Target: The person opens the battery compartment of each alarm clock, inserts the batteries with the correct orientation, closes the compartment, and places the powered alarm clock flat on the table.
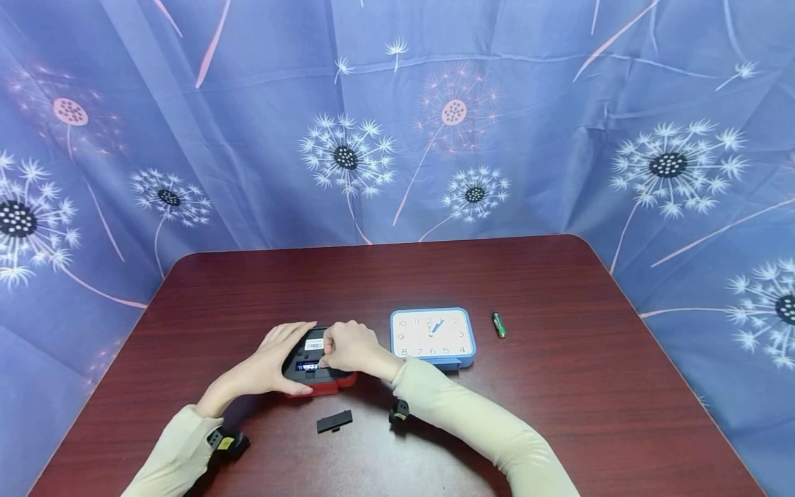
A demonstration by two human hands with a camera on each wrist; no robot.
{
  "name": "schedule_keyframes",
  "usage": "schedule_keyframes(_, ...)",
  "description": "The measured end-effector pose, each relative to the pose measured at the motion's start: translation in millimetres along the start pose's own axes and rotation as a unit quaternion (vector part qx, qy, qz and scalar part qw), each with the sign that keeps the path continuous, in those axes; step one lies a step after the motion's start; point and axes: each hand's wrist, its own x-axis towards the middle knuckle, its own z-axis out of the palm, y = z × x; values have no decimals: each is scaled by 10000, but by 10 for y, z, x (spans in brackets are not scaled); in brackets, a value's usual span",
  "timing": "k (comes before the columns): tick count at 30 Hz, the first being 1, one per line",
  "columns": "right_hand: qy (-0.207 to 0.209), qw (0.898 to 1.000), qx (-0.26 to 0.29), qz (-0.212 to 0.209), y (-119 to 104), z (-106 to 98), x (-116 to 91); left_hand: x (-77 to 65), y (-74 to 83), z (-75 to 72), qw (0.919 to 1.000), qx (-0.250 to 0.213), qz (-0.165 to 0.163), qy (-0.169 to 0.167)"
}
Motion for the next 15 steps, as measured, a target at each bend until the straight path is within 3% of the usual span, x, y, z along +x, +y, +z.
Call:
schedule_keyframes(6,288,9974,400,-534,51,44,-72,-4,-6,-8,10000,23,49,17)
schedule_keyframes(15,209,9911,98,-1312,46,37,-234,-5,-4,-7,10000,6,67,6)
